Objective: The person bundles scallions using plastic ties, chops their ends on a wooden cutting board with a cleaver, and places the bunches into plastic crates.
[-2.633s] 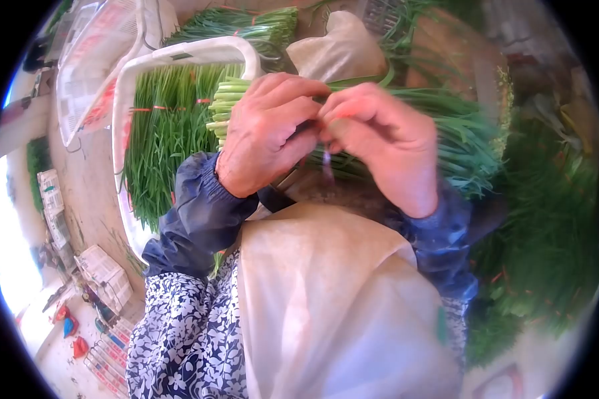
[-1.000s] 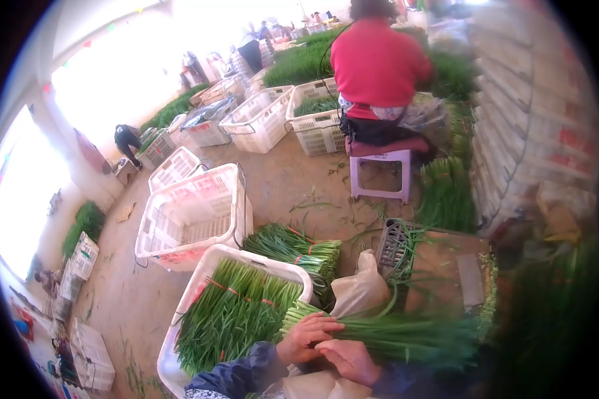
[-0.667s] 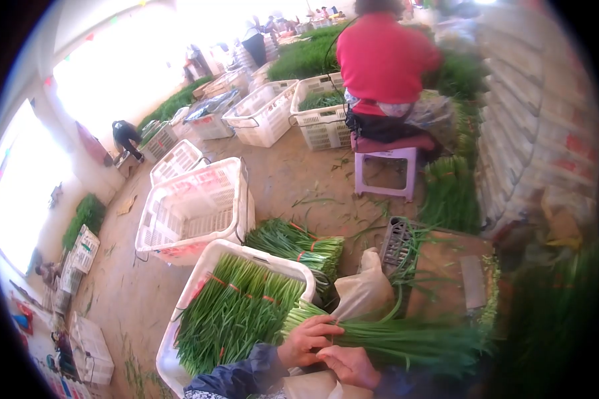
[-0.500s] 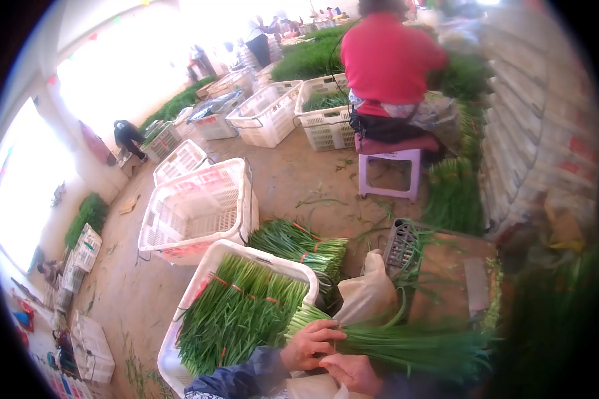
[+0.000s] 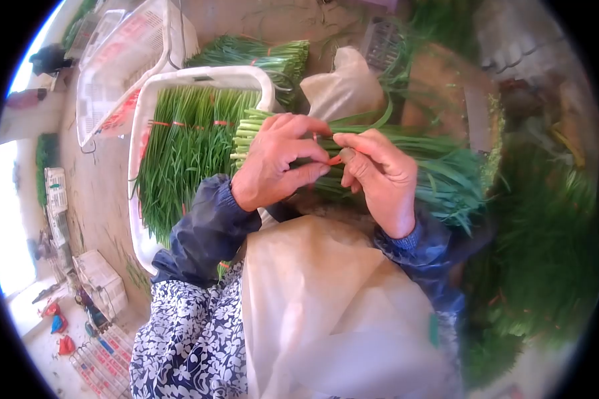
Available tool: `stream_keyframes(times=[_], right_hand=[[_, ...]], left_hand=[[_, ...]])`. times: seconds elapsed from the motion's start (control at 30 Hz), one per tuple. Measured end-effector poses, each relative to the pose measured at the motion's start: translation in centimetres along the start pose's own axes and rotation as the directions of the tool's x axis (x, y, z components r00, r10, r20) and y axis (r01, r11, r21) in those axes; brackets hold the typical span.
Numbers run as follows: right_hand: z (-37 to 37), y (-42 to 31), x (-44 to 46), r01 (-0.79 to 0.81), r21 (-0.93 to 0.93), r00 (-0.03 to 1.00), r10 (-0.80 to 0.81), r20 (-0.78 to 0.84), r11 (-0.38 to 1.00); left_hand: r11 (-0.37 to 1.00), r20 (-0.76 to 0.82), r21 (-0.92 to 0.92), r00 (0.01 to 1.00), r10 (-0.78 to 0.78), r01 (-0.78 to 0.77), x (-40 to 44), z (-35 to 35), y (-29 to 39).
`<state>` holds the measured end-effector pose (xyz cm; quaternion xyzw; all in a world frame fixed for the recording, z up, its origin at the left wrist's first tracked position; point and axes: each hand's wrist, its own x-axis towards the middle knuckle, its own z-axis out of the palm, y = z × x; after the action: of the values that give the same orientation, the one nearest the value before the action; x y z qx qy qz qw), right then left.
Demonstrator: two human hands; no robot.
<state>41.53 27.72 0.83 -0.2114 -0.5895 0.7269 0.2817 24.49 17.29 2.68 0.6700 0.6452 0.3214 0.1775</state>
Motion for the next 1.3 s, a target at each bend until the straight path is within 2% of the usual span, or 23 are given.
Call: stream_keyframes(times=[0.17, 0.23, 0.27, 0.33, 0.37, 0.4, 0.47, 0.5, 0.53, 0.6, 0.63, 0.67, 0.73, 0.77, 0.83, 0.9, 0.97, 1.03, 1.07, 1.1, 1.13, 1.23, 1.3], right_hand=[[-0.2, -0.3, -0.6, 0.002, 0.024, 1.0, -0.001, -0.026, 1.0], [-0.6, -0.7, -1.0, -0.095, 0.214, 0.99, 0.115, -0.085, 0.972], [-0.8, -1.0, -0.9, -0.104, 0.215, 0.989, 0.125, -0.086, 0.971], [-1.5, -1.4, -0.4, -0.12, 0.485, 0.976, 0.191, -0.101, 0.866], [-2.1, -1.3, -0.3, -0.191, 0.443, 0.964, 0.252, -0.082, 0.876], [-2.0, -1.4, -0.1, -0.196, 0.443, 0.963, 0.257, -0.082, 0.875], [-1.7, -1.3, 0.3, -0.287, -0.016, 0.958, 0.286, -0.034, 0.958], [-1.1, -1.1, 0.6, -0.167, -0.078, 0.985, 0.17, 0.031, 0.983], [-0.3, -0.8, 0.8, -0.174, -0.077, 0.984, 0.176, 0.027, 0.982], [0.9, -0.1, 1.7, 0.036, -0.061, 0.988, -0.026, 0.15, 0.997], [0.4, 0.6, 2.1, 0.134, -0.234, 0.981, -0.096, 0.166, 0.963], [0.6, 0.6, 2.2, 0.134, -0.231, 0.981, -0.095, 0.17, 0.964], [1.0, 0.4, 2.1, 0.048, 0.003, 0.995, -0.049, 0.091, 0.999], [1.1, 0.0, 1.8, 0.045, 0.001, 0.995, -0.045, 0.089, 0.999], [1.1, -0.6, 1.4, -0.226, 0.246, 0.965, 0.182, 0.187, 0.943], [1.0, 0.0, 1.2, -0.194, 0.238, 0.964, 0.14, 0.224, 0.952], [1.1, 0.0, 1.0, -0.157, 0.231, 0.962, 0.095, 0.256, 0.96], [1.4, -0.8, 0.6, -0.185, 0.082, 0.948, 0.156, 0.279, 0.979], [1.8, -1.1, 0.4, -0.104, 0.006, 0.955, 0.098, 0.281, 0.995], [2.1, -0.4, 0.3, 0.139, -0.084, 0.954, -0.111, 0.279, 0.987], [2.7, 0.1, 0.1, 0.347, -0.19, 0.923, -0.298, 0.244, 0.918], [3.2, 0.0, -0.5, 0.365, -0.204, 0.919, -0.316, 0.237, 0.908], [3.3, 0.1, -0.9, 0.394, -0.225, 0.91, -0.345, 0.23, 0.891]], left_hand=[[0.984, 0.003, -0.127, 0.992, -0.127, 0.127, -0.3, -0.2, -0.3], [0.981, 0.012, -0.142, 0.991, -0.132, 0.132, -0.3, -0.2, -0.4], [0.98, 0.016, -0.152, 0.991, -0.13, 0.131, -0.2, -0.2, -0.5], [0.976, 0.01, -0.158, 0.988, -0.151, 0.151, -0.2, 0.0, -0.6], [0.976, 0.002, -0.16, 0.988, -0.152, 0.15, -0.1, 0.1, -0.6], [0.976, -0.006, -0.16, 0.989, -0.151, 0.148, -0.1, 0.0, -0.7], [0.977, -0.011, -0.154, 0.988, -0.153, 0.149, 0.0, 0.1, -0.8], [0.978, -0.021, -0.146, 0.988, -0.151, 0.147, 0.1, 0.2, -0.9], [0.977, -0.015, -0.15, 0.988, -0.154, 0.15, 0.1, 0.2, -0.9], [0.989, -0.008, -0.089, 0.993, -0.117, 0.116, 0.3, 0.1, -0.9], [0.989, -0.009, -0.087, 0.993, -0.121, 0.12, 0.2, 0.0, -0.9], [0.989, -0.018, -0.092, 0.993, -0.119, 0.117, 0.1, -0.1, -0.9], [0.988, -0.027, -0.099, 0.992, -0.121, 0.117, 0.0, -0.3, -0.8], [0.991, -0.029, -0.086, 0.994, -0.101, 0.098, 0.0, -0.4, -0.8], [0.994, -0.026, -0.08, 0.997, -0.075, 0.073, 0.1, -0.4, -0.7], [0.999, -0.016, -0.002, 0.999, -0.047, 0.047, 0.1, -0.4, -0.7], [1.0, -0.029, -0.004, 0.999, -0.014, 0.014, -0.1, -0.3, -0.8], [1.0, -0.043, 0.002, 0.999, 0.031, -0.031, -0.2, -0.2, -0.7], [1.0, 0.0, 0.008, 1.0, 0.023, -0.023, -0.2, -0.4, -0.5], [0.998, 0.0, 0.05, 1.0, 0.031, -0.031, -0.2, -0.4, -0.4], [0.996, 0.0, 0.082, 0.999, 0.043, -0.043, -0.3, -0.2, -0.5], [0.991, 0.02, 0.128, 0.999, 0.043, -0.045, -0.8, -0.3, -0.6], [0.998, -0.003, 0.035, 0.999, 0.05, -0.05, -0.7, -0.4, 0.0]])
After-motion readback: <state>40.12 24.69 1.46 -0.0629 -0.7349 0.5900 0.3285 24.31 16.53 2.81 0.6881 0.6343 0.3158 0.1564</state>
